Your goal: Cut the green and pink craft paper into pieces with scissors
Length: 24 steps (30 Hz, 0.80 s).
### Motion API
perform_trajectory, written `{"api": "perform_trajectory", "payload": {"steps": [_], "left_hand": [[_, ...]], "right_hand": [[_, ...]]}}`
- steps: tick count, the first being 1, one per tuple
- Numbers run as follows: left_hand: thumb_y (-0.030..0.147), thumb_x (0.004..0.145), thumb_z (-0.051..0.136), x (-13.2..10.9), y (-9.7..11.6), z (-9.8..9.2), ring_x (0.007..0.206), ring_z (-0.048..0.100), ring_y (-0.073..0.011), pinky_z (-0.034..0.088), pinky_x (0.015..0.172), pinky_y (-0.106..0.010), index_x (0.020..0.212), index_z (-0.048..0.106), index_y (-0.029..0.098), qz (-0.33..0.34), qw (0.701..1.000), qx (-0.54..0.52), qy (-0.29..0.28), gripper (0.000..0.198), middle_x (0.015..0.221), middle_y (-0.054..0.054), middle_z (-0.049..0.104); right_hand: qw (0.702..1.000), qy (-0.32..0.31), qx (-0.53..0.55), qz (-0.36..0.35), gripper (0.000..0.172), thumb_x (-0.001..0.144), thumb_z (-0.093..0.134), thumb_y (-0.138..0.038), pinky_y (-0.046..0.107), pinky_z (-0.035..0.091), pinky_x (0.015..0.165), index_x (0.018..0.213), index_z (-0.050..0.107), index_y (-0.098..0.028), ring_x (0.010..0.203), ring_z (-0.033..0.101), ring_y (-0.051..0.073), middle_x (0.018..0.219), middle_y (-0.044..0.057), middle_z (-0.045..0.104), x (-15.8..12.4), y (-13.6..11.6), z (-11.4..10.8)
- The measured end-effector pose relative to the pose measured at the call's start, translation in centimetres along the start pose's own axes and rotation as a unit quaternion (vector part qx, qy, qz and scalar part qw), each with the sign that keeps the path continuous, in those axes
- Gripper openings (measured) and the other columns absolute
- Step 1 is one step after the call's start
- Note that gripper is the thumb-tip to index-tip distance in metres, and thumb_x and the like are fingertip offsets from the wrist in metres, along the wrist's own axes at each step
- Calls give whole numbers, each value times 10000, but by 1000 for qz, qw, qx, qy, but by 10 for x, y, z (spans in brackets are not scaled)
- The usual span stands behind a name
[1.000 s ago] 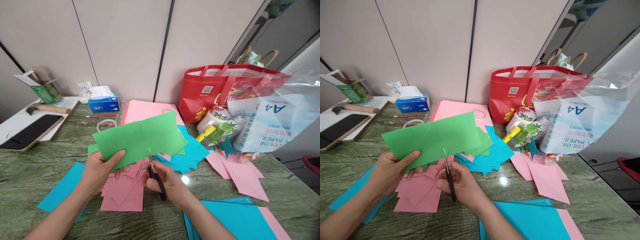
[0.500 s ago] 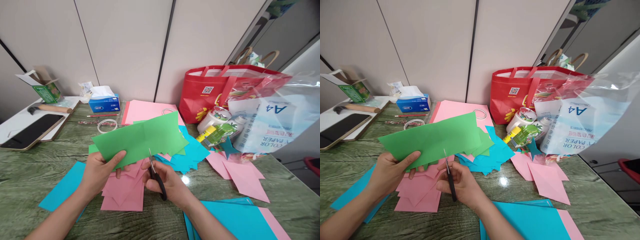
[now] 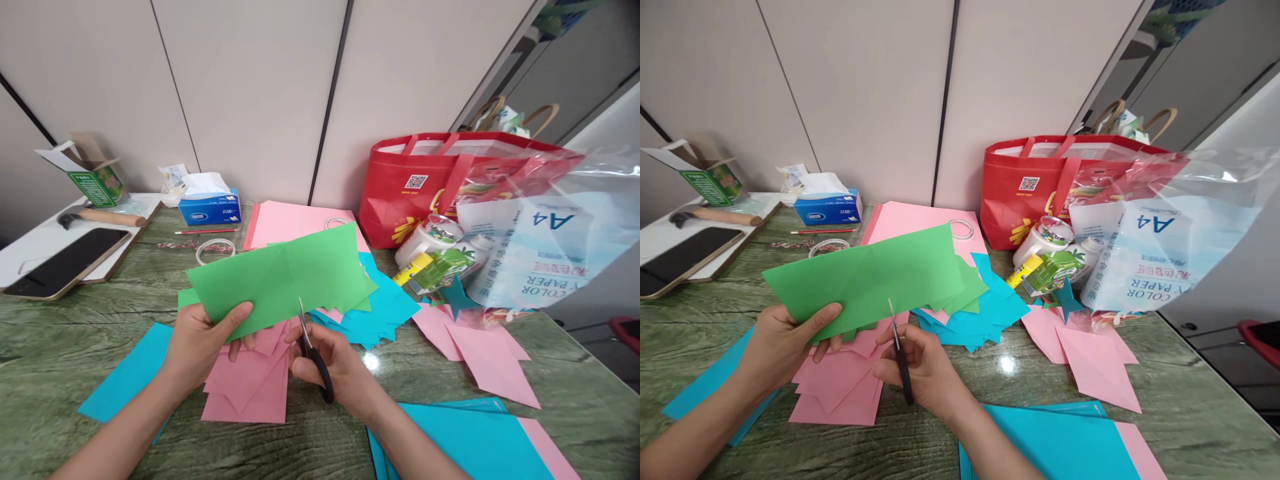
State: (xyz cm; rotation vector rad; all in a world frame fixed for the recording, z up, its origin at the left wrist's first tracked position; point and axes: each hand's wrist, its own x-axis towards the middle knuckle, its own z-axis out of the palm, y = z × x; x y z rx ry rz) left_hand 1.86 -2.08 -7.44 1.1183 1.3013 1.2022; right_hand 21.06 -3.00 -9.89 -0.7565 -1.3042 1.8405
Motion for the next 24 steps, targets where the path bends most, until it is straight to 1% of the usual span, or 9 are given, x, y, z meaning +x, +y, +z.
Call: {"api": "perform_trajectory", "payload": {"steps": [4, 7, 12, 15, 19, 24], "left_hand": [[327, 707, 636, -1, -2, -2, 256, 409, -75, 282, 271, -189, 366, 516, 170, -4, 1000, 28, 8, 394, 297, 20, 527], [330, 713, 631, -1, -5, -4, 248, 382, -67, 260, 275, -188, 351, 486, 175, -3, 999, 35, 15, 420, 266, 36, 479], [349, 704, 640, 0, -10, -6, 255, 384, -70, 261, 283, -195, 361, 487, 174, -1, 999, 30, 18, 414, 279, 43, 469], [356, 704, 639, 0, -10, -6, 257, 384, -71, 262, 284, -198, 366, 490, 174, -2, 999, 31, 18, 412, 286, 44, 470], [354, 702, 633, -1, -7, -5, 251, 377, -73, 253, 280, -201, 358, 479, 177, -7, 999, 36, 22, 416, 272, 44, 455], [362, 703, 623, -1, -2, -3, 248, 354, -69, 238, 277, -203, 355, 466, 182, -17, 998, 51, 22, 421, 262, 38, 456]], "right_hand": [[1000, 6, 6, 1, 250, 710, 694, -313, 230, 309, 557, 871, 563, -174, 580, 394, 81, 631, -47, 447, 0, -2, 2], [1000, 11, 9, 5, 251, 700, 702, -310, 228, 297, 536, 849, 557, -170, 565, 384, 80, 618, -48, 455, -1, -2, 3], [1000, 18, 15, 10, 257, 689, 708, -314, 214, 267, 485, 837, 553, -171, 516, 358, 70, 578, -60, 437, 0, 1, 4], [1000, 25, 8, 10, 255, 693, 703, -320, 210, 277, 477, 835, 547, -175, 498, 371, 69, 560, -63, 440, 0, 2, 4], [999, 35, -21, 10, 259, 693, 696, -345, 205, 287, 454, 823, 547, -177, 461, 396, 71, 524, -67, 447, 1, 5, 3], [998, 52, -41, 15, 265, 693, 687, -373, 205, 282, 423, 820, 555, -182, 424, 426, 73, 525, -61, 474, 2, 11, 2]]}}
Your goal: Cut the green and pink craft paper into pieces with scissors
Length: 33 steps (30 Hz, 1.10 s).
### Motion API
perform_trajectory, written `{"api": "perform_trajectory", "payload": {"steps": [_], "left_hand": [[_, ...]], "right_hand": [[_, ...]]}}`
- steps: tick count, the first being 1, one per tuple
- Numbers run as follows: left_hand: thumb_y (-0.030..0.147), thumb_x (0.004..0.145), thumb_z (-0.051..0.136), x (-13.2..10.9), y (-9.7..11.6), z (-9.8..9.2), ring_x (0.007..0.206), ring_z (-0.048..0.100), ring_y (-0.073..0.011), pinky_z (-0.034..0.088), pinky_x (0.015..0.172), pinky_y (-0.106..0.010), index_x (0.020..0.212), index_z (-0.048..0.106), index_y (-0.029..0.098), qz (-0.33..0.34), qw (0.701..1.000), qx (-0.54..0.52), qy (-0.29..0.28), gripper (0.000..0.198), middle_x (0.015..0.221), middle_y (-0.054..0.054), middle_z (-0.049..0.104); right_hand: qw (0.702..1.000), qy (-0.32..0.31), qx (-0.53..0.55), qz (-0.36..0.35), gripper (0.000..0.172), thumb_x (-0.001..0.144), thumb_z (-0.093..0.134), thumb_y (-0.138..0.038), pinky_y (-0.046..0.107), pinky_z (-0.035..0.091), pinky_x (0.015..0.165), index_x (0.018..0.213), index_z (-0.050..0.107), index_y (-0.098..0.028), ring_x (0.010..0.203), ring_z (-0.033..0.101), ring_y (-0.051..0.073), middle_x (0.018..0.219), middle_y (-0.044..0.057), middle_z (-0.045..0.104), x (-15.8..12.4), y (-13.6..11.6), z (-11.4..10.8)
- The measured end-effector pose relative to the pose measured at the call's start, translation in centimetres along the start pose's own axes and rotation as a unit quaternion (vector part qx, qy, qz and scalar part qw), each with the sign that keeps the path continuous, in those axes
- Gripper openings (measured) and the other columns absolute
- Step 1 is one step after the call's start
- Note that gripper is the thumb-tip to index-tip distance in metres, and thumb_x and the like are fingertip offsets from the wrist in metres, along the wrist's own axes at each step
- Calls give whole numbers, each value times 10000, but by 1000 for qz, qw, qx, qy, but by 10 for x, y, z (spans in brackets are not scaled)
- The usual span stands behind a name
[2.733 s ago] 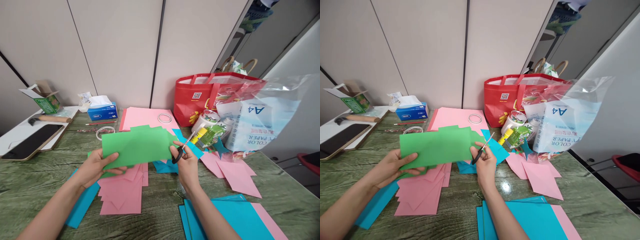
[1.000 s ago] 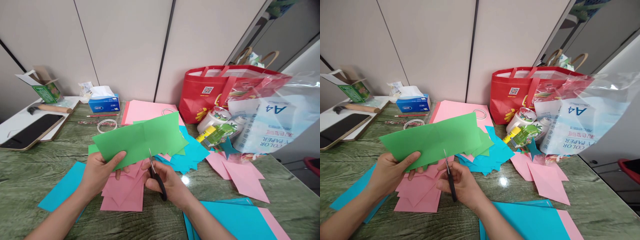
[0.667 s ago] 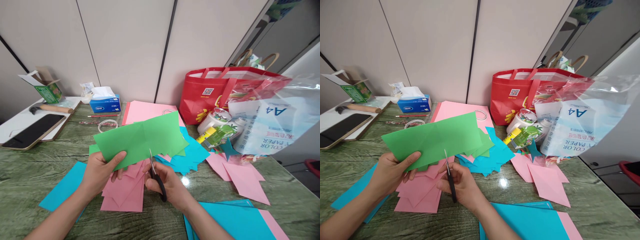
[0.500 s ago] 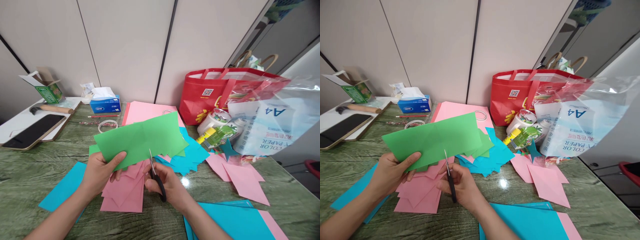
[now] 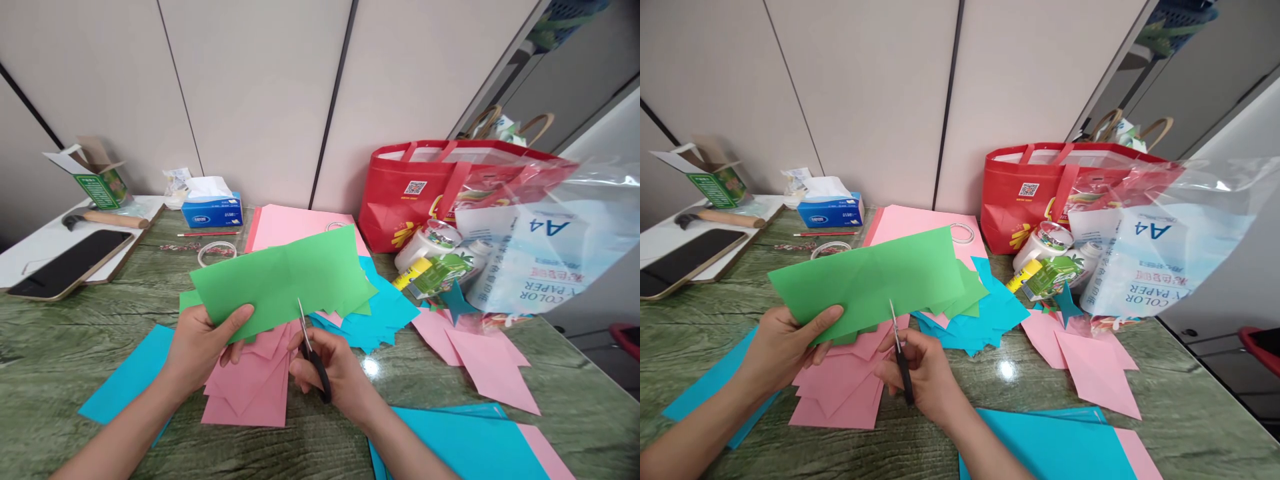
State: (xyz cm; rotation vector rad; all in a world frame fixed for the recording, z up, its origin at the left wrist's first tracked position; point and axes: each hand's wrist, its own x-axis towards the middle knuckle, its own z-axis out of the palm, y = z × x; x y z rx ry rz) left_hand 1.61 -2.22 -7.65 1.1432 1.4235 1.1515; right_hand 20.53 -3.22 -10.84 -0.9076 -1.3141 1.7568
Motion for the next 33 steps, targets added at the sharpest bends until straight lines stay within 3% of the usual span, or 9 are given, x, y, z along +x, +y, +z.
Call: {"api": "perform_trajectory", "payload": {"steps": [11, 26, 33], "left_hand": [[381, 702, 616, -2, 0, 1, 244, 328, -71, 225, 286, -207, 344, 453, 189, -17, 999, 8, -33, 437, 243, 35, 440], [391, 706, 607, -1, -1, -1, 250, 325, -70, 219, 294, -208, 350, 439, 189, -15, 999, 10, -31, 443, 249, 38, 431], [398, 701, 596, 0, 0, 0, 247, 325, -74, 223, 295, -216, 339, 426, 198, -10, 999, 26, -31, 447, 243, 34, 421]], "right_hand": [[999, 17, 37, -11, 443, 594, 755, -394, 268, 373, 610, 901, 522, -176, 640, 489, 129, 700, -1, 550, 1, -10, 4], [999, 26, 48, -4, 344, 611, 747, -387, 226, 275, 484, 819, 562, -183, 503, 380, 83, 585, -48, 459, 2, -1, 4], [999, 47, 25, -3, 322, 614, 737, -398, 214, 291, 427, 764, 551, -182, 421, 397, 75, 506, -59, 473, 1, 0, 6]]}}
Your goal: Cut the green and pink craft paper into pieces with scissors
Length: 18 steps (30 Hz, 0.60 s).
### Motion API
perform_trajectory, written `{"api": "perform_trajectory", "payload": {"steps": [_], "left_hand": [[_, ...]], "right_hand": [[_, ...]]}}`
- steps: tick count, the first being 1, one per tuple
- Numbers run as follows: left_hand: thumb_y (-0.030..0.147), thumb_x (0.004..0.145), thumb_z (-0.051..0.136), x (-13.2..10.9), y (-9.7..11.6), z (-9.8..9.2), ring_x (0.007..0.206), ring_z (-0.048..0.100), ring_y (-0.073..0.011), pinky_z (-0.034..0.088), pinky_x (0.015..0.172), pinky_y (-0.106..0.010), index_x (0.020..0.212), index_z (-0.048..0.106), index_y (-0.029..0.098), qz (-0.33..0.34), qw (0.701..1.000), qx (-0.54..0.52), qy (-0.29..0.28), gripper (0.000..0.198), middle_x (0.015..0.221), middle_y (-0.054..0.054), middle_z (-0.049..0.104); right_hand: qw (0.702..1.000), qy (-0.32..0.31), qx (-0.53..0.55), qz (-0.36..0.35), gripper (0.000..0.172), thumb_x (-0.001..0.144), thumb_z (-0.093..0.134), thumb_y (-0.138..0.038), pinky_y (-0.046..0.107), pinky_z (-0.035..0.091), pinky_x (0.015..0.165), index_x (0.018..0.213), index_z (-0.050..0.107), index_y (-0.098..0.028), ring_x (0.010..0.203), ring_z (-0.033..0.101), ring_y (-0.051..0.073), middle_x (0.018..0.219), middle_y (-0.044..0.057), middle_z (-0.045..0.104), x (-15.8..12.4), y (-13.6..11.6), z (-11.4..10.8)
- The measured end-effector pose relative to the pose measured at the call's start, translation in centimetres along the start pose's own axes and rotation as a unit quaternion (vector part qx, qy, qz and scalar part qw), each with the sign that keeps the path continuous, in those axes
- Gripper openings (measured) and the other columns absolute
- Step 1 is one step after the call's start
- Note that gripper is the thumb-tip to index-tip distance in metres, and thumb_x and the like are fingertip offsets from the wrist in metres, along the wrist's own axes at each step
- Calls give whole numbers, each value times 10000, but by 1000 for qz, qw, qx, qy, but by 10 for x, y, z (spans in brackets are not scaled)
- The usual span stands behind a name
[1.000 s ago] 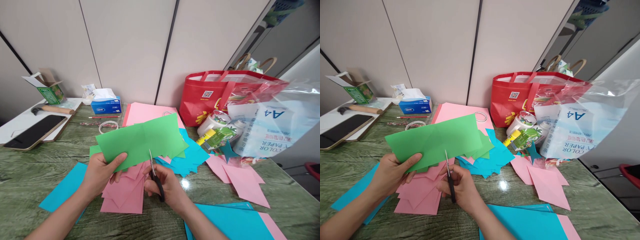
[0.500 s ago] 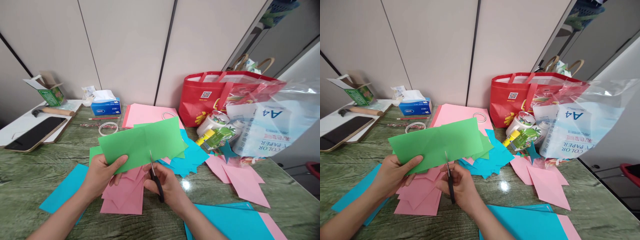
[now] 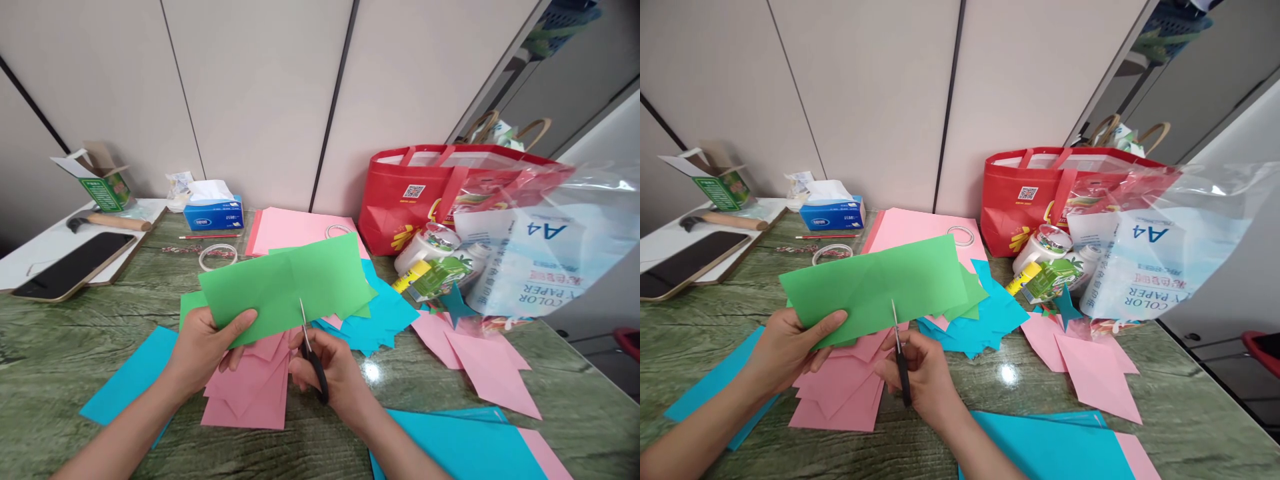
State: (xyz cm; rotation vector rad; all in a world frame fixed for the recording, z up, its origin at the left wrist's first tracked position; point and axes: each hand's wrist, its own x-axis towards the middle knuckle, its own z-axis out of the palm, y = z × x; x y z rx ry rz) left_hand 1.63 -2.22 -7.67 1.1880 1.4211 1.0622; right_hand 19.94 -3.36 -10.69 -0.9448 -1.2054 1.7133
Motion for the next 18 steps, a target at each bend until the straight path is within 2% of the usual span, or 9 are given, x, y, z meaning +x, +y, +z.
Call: {"api": "perform_trajectory", "payload": {"steps": [5, 11, 18], "left_hand": [[405, 686, 598, 0, 1, 1, 238, 304, -71, 199, 288, -214, 344, 402, 204, -13, 1000, -1, 4, 442, 234, 39, 410], [418, 688, 591, -1, 3, 1, 241, 304, -63, 211, 290, -204, 358, 404, 199, -17, 999, 26, -26, 438, 236, 47, 404], [418, 675, 604, -1, 5, 1, 231, 285, -56, 191, 283, -194, 358, 401, 198, -25, 999, 9, -33, 436, 228, 54, 391]], "right_hand": [[1000, -2, 4, 7, 347, 616, 734, -407, 203, 297, 417, 783, 542, -171, 404, 406, 65, 484, -70, 478, 1, 2, -1], [1000, 3, 26, 12, 467, 524, 793, -407, 247, 399, 571, 820, 519, -171, 634, 532, 133, 713, 12, 593, 1, -4, -1], [1000, 4, 17, -3, 432, 553, 769, -435, 253, 376, 558, 801, 518, -185, 618, 495, 136, 676, -3, 553, 1, -5, 1]]}}
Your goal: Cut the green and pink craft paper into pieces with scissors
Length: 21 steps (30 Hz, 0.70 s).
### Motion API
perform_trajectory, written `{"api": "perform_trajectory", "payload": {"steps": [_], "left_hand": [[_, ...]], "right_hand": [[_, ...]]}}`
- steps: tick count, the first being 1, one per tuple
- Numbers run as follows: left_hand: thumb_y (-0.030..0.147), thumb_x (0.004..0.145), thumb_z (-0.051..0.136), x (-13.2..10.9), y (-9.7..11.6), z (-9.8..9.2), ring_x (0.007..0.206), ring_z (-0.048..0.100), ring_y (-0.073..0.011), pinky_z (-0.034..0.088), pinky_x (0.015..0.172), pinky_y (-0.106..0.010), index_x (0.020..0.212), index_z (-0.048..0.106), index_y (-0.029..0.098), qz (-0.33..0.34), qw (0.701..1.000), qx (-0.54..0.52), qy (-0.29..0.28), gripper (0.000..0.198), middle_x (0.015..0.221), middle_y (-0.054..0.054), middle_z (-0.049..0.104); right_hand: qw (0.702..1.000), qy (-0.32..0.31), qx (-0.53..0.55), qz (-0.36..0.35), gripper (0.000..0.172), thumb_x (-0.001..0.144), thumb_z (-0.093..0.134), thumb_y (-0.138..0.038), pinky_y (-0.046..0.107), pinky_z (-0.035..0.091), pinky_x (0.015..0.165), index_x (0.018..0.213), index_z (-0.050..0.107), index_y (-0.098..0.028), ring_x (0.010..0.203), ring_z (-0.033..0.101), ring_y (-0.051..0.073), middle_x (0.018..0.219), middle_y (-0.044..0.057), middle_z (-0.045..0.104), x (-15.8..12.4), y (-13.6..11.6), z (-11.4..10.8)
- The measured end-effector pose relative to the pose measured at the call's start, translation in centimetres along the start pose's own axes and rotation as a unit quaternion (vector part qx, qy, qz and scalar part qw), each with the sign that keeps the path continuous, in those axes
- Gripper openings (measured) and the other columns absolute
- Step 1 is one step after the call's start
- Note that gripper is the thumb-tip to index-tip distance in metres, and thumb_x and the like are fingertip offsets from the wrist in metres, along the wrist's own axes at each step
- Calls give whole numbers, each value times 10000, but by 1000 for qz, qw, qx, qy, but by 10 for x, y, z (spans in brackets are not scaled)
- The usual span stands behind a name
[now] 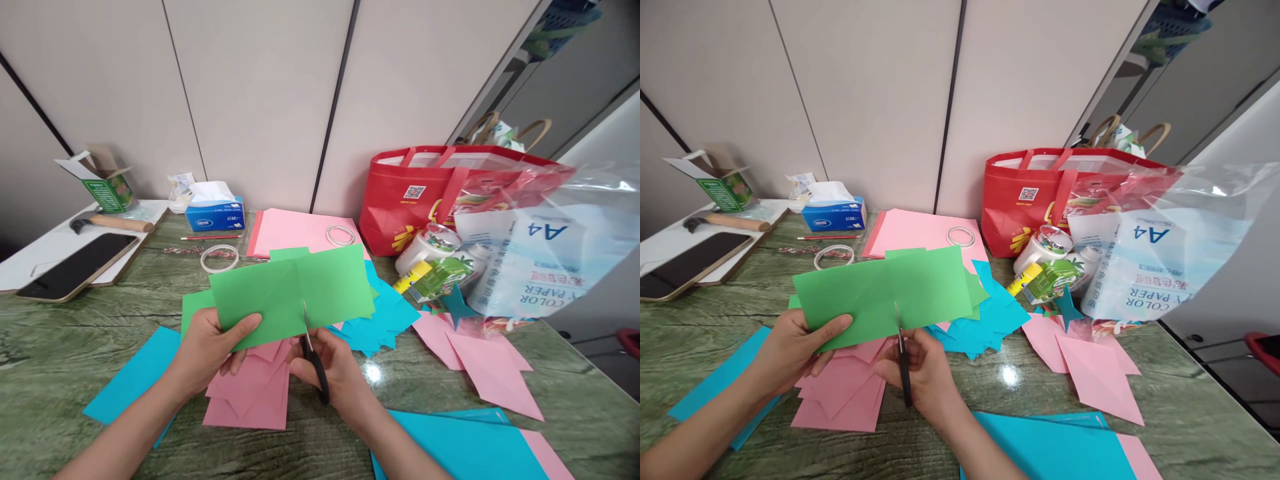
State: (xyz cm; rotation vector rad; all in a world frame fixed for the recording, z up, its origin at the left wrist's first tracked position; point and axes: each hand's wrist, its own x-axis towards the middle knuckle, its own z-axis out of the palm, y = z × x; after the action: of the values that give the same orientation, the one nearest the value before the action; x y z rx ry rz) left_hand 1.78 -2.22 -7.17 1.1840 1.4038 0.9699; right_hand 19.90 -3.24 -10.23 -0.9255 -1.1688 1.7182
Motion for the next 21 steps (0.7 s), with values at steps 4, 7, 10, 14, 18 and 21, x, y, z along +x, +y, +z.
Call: {"api": "perform_trajectory", "payload": {"steps": [4, 7, 10, 14, 18, 21], "left_hand": [[405, 674, 609, 1, 0, 0, 233, 285, -55, 181, 287, -195, 359, 411, 196, -6, 1000, -8, 3, 427, 230, 52, 399], [407, 664, 619, 0, -1, 0, 229, 281, -55, 173, 286, -199, 356, 413, 196, -7, 1000, -12, 7, 426, 229, 52, 397], [411, 664, 618, -1, 0, 0, 228, 279, -53, 167, 291, -196, 358, 406, 194, -6, 1000, -11, 9, 431, 226, 55, 390], [414, 663, 615, -1, 1, 1, 229, 271, -46, 160, 296, -191, 351, 387, 192, -5, 1000, -11, 8, 446, 222, 58, 381], [409, 664, 615, -1, 1, 0, 227, 268, -42, 155, 299, -189, 350, 386, 191, -6, 1000, -11, 10, 446, 219, 58, 380], [401, 669, 610, -1, 0, 0, 219, 275, -44, 158, 296, -192, 339, 376, 193, -7, 1000, -15, 8, 455, 216, 55, 380]], "right_hand": [[1000, -9, 3, -3, 430, 581, 762, -407, 244, 344, 543, 855, 530, -170, 576, 457, 115, 639, -21, 528, 0, 2, -1], [1000, -2, 5, 4, 432, 576, 765, -400, 242, 334, 535, 852, 530, -163, 552, 444, 105, 619, -27, 526, -1, 3, -2], [1000, 13, 3, 16, 439, 558, 772, -403, 235, 326, 514, 835, 530, -163, 527, 439, 97, 594, -34, 520, -1, 3, -1], [1000, 18, -7, 23, 424, 568, 762, -405, 220, 320, 477, 828, 531, -161, 485, 429, 82, 557, -48, 508, -1, 2, -1], [1000, 15, -8, 14, 401, 587, 750, -397, 207, 334, 456, 822, 533, -155, 454, 439, 70, 546, -52, 514, 0, 4, -1], [1000, 16, -6, 8, 391, 597, 744, -390, 195, 329, 439, 824, 535, -150, 441, 442, 62, 543, -54, 519, 0, 7, -1]]}}
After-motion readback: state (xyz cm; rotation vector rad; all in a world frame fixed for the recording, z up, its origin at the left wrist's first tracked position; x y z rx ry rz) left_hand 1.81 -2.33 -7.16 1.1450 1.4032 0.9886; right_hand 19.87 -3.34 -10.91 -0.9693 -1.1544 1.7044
